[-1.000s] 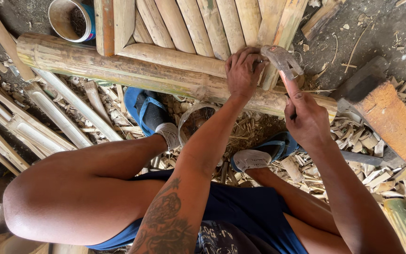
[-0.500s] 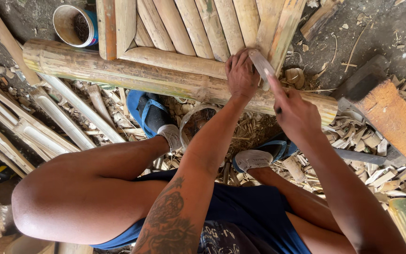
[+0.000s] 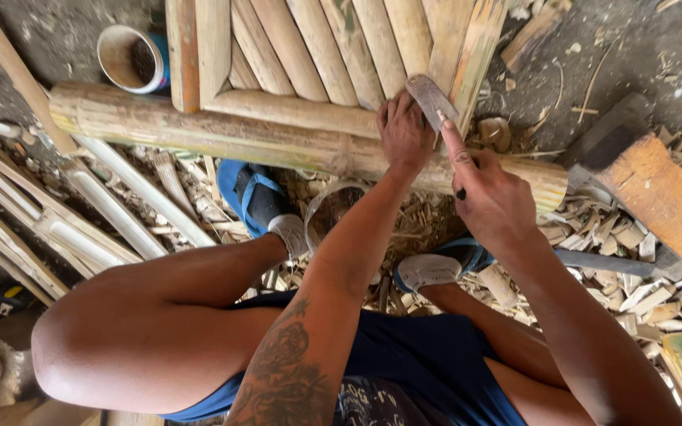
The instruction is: The person sits on the ground and assembles a bamboo frame by hammering nails into bamboo slats. They use a hammer and a machete to cut and shape bamboo pieces, then secure them into the frame.
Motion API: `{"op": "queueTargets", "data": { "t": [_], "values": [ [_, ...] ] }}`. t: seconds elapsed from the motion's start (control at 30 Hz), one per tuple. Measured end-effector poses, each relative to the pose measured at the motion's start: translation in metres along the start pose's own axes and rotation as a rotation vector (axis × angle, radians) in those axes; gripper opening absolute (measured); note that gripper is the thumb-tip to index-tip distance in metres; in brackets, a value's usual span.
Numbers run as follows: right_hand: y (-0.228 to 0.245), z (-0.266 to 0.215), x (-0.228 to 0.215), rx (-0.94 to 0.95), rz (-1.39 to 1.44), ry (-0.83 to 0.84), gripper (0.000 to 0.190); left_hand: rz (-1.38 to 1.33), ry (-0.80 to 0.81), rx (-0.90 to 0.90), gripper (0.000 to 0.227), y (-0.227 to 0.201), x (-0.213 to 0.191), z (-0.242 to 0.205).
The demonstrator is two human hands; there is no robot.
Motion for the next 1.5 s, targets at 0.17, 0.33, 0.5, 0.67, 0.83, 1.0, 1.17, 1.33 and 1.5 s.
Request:
{"op": "queueTargets", "data": {
  "t": [0.17,0.33,0.5,0.67,0.83,1.0,1.17,1.33,1.5],
  "values": [
    [-0.011,0.005,0.005,0.200,-0.216,0.238,0.096,-0.062,0.077,-0.068,0.033,0.001,0.001,0.002],
    [-0.010,0.005,0.005,0.170,-0.140,0.167,0.107,-0.076,0.043,-0.026,0.039,0.001,0.000,0.000],
    [-0.003,0.000,-0.014,0.055,-0.006,-0.023,0.103,0.123,0.182,0.124,0.078,0.002,-0.029,-0.005],
    [-0.006,-0.015,-0.016,-0.065,0.020,-0.179,0.088,0.144,0.366,0.119,0.110,0.005,-0.042,-0.006],
    [-0.027,-0.012,0.010,0.218,-0.179,0.263,0.094,0.214,0.396,0.125,0.107,0.003,-0.044,-0.005],
    [-0.015,-0.007,-0.011,-0.112,-0.079,-0.235,0.088,0.250,0.360,0.170,0.106,0.008,-0.033,0.002],
    [-0.031,-0.006,0.005,0.208,-0.114,0.238,0.093,0.285,0.383,0.116,0.112,0.005,-0.034,0.004],
    [-0.027,0.000,-0.012,-0.041,0.031,-0.052,0.094,0.227,0.403,0.080,0.122,0.003,-0.032,0.004],
    [-0.046,-0.001,0.005,0.207,-0.163,0.318,0.108,0.216,0.343,0.096,0.125,-0.003,-0.039,0.019]
  ]
}}
Point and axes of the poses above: each hand's wrist, its own z-axis towards the middle knuckle, its own x-axis out of the palm, y = z × x, the point moved 5 cm from there along z, towards the middle knuckle, and after that the axes turned 6 degrees about z, right-handed, at the moved point
